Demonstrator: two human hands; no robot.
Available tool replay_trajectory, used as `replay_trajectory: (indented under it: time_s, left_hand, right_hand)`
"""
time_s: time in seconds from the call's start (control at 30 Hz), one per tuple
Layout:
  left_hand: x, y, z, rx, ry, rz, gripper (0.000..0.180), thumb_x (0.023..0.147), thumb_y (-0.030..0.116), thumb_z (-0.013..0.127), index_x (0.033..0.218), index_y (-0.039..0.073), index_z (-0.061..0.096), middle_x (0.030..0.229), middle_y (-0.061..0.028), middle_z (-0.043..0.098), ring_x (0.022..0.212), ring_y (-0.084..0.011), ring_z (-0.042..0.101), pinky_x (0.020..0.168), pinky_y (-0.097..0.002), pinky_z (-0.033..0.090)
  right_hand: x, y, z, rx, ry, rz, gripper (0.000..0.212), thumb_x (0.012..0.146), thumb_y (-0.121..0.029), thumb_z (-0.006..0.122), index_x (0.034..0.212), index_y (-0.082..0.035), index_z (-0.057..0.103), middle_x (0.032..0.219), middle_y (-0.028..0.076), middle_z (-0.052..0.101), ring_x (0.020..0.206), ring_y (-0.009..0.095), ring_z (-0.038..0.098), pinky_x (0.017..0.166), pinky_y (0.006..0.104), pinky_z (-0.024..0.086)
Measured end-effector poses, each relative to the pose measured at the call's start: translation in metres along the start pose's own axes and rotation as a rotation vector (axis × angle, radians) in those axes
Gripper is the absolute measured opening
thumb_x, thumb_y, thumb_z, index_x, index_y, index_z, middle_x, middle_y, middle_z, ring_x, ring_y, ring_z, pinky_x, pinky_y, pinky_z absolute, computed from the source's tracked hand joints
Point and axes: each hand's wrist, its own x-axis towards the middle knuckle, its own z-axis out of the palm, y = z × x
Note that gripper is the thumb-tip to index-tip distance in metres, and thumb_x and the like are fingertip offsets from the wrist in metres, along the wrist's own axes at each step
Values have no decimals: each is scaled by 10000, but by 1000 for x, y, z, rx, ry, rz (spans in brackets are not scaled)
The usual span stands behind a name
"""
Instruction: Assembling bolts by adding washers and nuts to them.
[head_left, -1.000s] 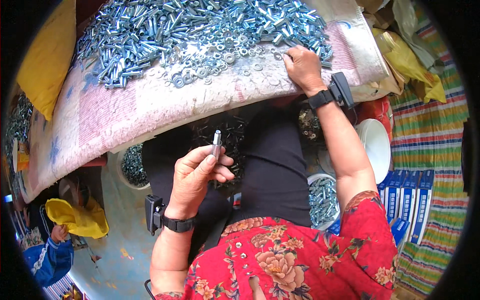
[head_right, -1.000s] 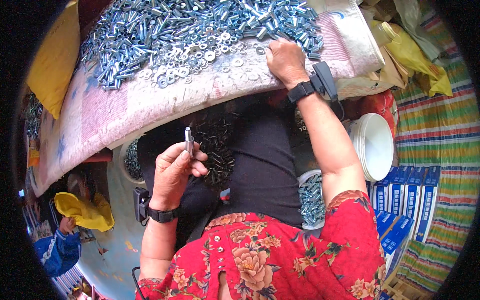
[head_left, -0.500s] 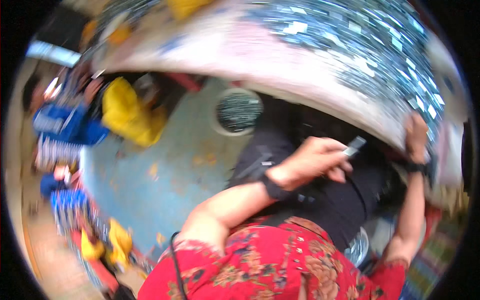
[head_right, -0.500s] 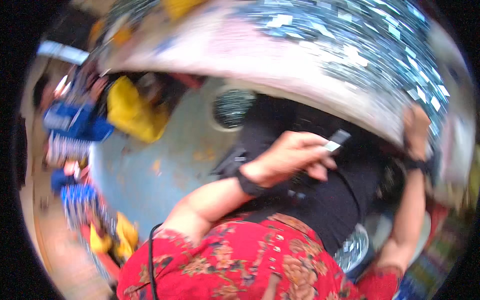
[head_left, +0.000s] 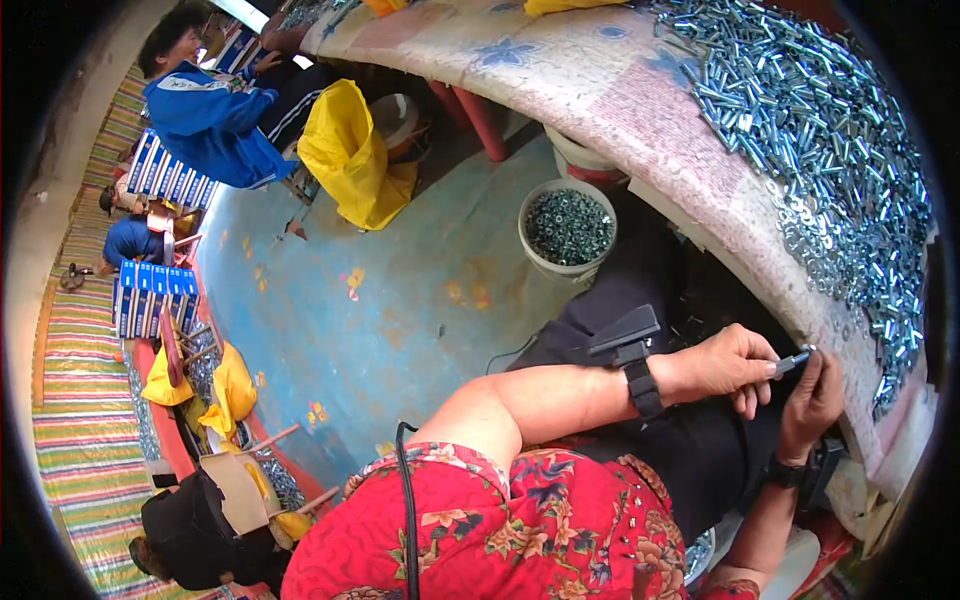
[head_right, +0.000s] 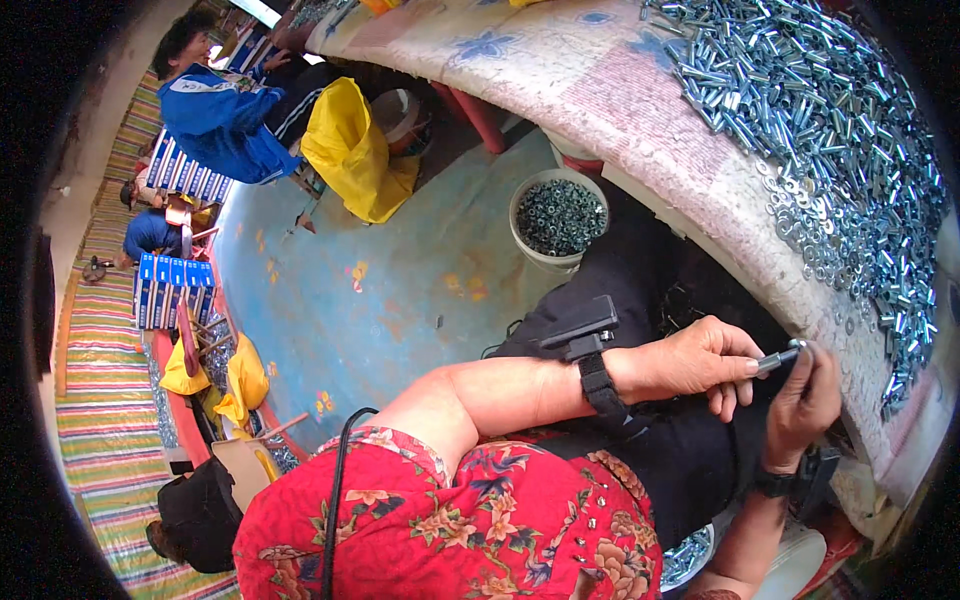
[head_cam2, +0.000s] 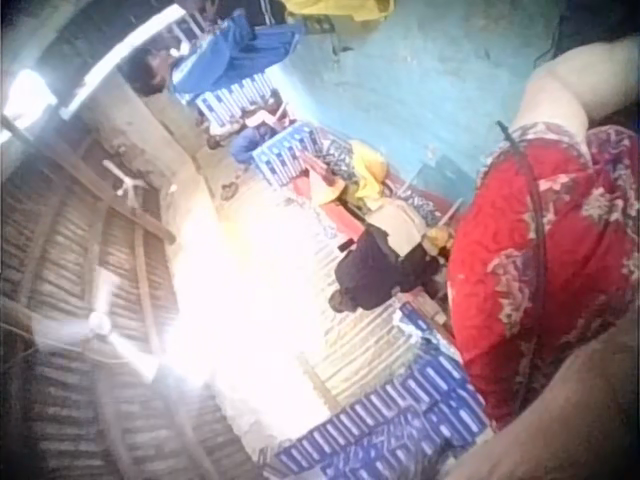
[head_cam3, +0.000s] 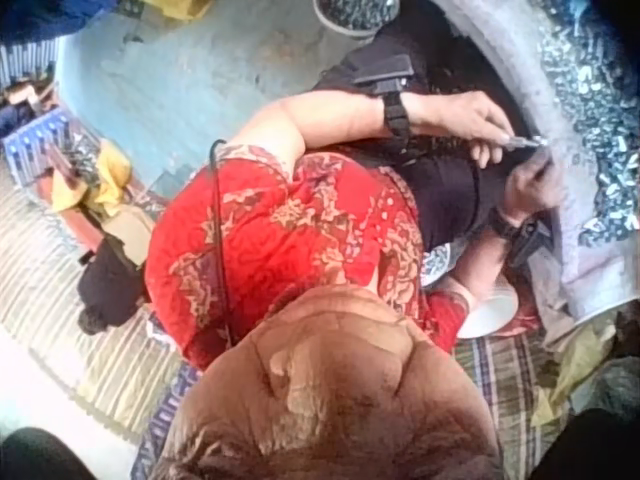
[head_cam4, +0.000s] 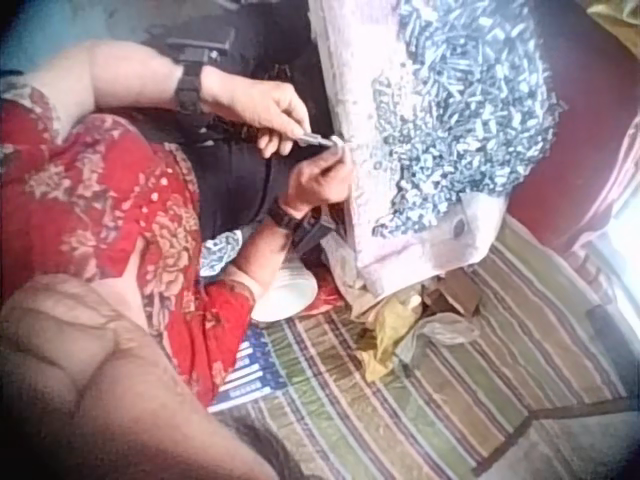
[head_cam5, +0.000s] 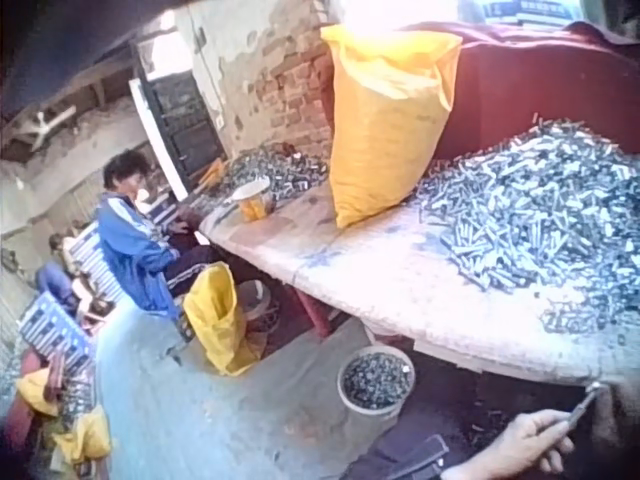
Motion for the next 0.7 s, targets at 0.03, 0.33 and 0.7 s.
replay_trajectory:
  time_s: [0.03, 0.33, 0.7]
  left_hand:
    - [2, -2, 0, -3, -4, -1, 230, 898, 194, 496, 969, -16, 556, 728, -104, 609, 546, -159, 606, 475, -214, 484]
    - [-8, 15, 9, 194, 172, -80, 248, 897, 180, 492, 1021, -26, 554, 762, -86, 618, 620, -129, 608, 580, -231, 498]
    - [-3, -4, -5, 420, 67, 15, 212, 892, 102, 497, 1054, -19, 557, 808, -70, 617, 667, -102, 590, 596, -214, 477]
  right_hand:
    - [0, -6, 0, 9, 5, -4, 80, 862, -46, 522, 880, 8, 577, 755, 120, 581, 650, 238, 571, 595, 310, 441]
    - [5, -29, 1, -4, 120, -166, 214, 731, 53, 585, 923, -22, 639, 665, 112, 560, 523, 207, 533, 463, 318, 409]
    - [-12, -10, -2, 936, -293, 557, 56, 813, -22, 570, 833, 22, 598, 737, 15, 598, 684, 53, 548, 596, 200, 448]
